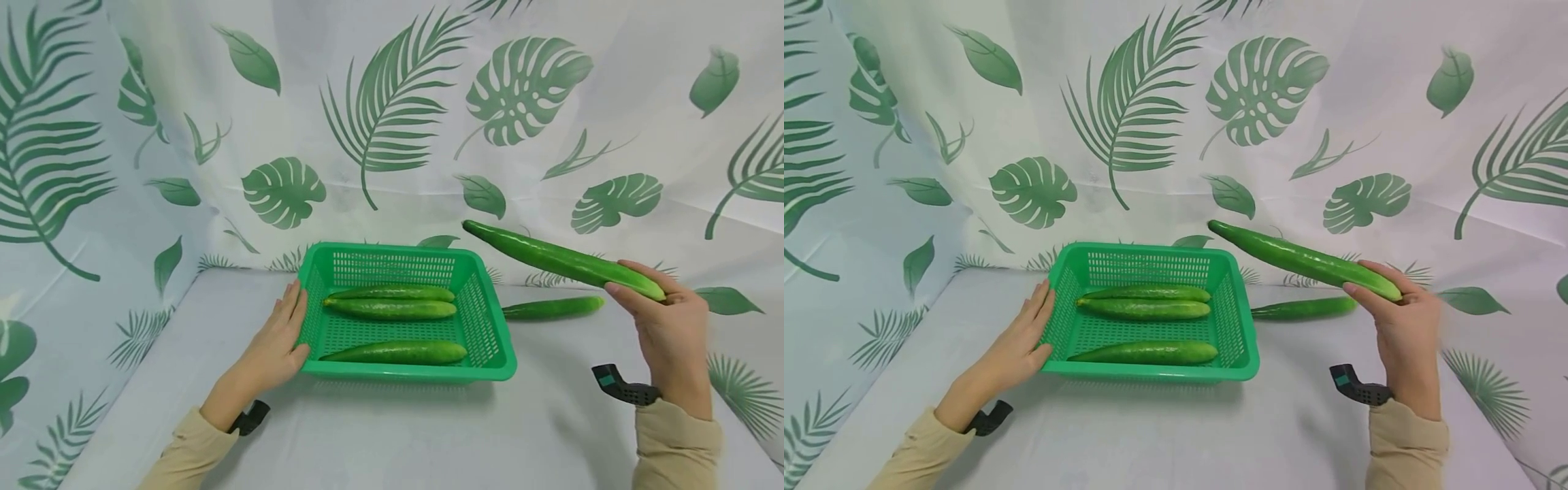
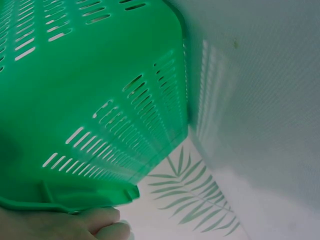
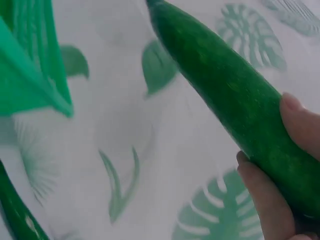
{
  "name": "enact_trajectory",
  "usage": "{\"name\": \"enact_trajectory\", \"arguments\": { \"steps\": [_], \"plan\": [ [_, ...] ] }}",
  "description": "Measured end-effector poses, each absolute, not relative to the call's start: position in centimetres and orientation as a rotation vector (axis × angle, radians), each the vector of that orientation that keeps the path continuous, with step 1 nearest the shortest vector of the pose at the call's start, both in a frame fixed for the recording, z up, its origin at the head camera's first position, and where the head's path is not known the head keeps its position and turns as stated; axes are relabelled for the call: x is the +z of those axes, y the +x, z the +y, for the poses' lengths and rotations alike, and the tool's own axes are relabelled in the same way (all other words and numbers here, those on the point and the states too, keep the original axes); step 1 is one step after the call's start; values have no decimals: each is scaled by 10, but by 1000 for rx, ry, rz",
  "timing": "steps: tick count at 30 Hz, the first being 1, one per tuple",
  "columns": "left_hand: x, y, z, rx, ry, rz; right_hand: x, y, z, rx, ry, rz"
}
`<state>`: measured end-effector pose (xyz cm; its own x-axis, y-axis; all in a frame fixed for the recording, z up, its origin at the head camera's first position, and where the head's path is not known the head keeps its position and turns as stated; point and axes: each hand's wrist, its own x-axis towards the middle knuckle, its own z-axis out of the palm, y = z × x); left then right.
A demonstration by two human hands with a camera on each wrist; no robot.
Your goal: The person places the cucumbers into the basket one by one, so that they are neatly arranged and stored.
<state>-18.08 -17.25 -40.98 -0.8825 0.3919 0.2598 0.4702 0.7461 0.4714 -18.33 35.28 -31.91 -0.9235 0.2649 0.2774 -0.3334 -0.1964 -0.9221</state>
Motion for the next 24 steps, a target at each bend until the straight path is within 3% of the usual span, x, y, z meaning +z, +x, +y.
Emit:
{"name": "enact_trajectory", "arguments": {
  "steps": [15,24],
  "plan": [
    [-411,-181,-172,-805,-704,-2787,-344,-200,241,2183,214,-2190],
    [-412,-181,-173,-796,-696,-2785,-367,-206,207,2150,255,-2501]
  ]
}}
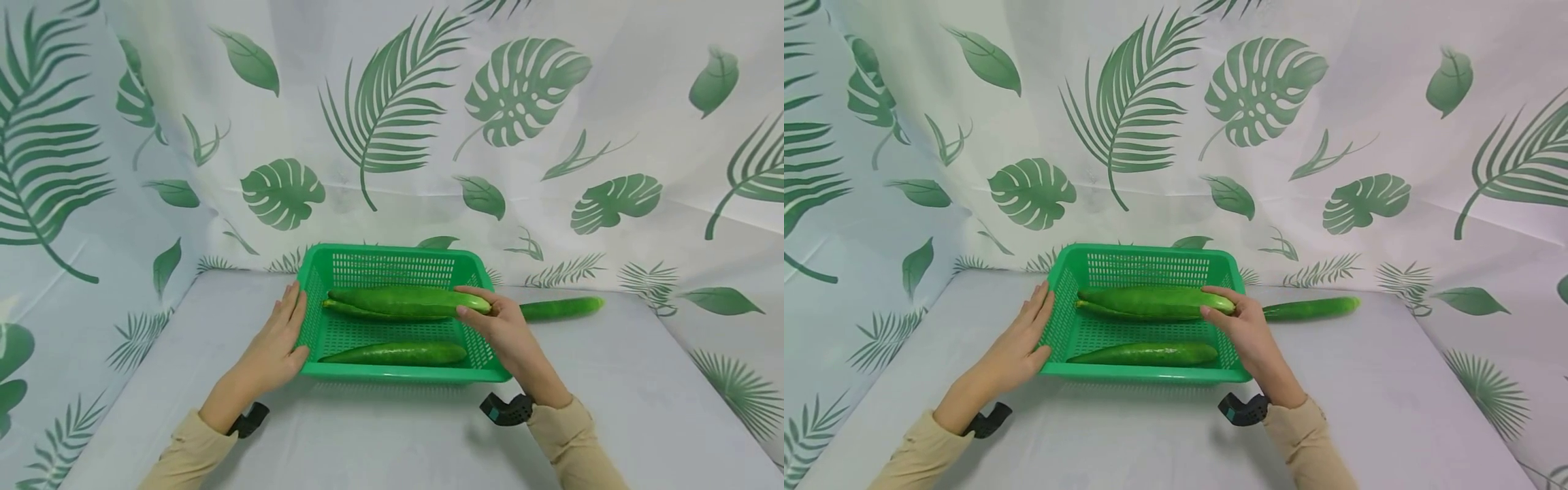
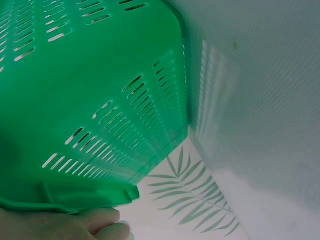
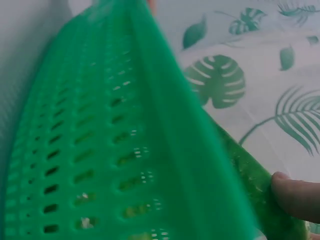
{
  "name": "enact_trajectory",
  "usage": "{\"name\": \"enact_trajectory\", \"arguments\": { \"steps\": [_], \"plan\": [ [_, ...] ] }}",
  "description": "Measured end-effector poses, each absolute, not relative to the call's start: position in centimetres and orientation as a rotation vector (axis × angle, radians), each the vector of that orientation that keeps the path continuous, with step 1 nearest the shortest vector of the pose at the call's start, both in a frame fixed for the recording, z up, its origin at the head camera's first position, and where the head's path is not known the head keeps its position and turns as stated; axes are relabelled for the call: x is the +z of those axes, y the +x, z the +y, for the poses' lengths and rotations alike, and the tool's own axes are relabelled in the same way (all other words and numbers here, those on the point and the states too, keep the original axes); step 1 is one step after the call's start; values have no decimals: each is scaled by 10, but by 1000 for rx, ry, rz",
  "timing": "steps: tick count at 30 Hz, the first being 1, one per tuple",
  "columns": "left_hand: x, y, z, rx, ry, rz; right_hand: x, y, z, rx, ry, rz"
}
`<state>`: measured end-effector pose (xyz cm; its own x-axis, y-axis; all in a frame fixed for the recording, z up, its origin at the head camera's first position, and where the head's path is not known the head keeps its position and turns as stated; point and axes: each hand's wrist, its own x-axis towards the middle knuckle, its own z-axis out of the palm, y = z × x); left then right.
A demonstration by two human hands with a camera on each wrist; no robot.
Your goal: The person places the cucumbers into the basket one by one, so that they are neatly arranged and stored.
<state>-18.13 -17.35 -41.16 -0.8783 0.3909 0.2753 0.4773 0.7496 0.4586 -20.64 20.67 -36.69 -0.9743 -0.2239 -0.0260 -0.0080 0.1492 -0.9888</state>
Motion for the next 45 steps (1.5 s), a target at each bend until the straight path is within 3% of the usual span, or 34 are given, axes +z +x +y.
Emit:
{"name": "enact_trajectory", "arguments": {
  "steps": [10,31,45],
  "plan": [
    [-411,-181,-173,-810,-691,-2797,-378,-207,195,-1719,-285,2299],
    [-412,-180,-173,-815,-692,-2815,-376,-206,190,-1668,-71,2259],
    [-411,-180,-173,-824,-689,-2810,-377,-208,191,-1689,-111,2251]
  ]
}}
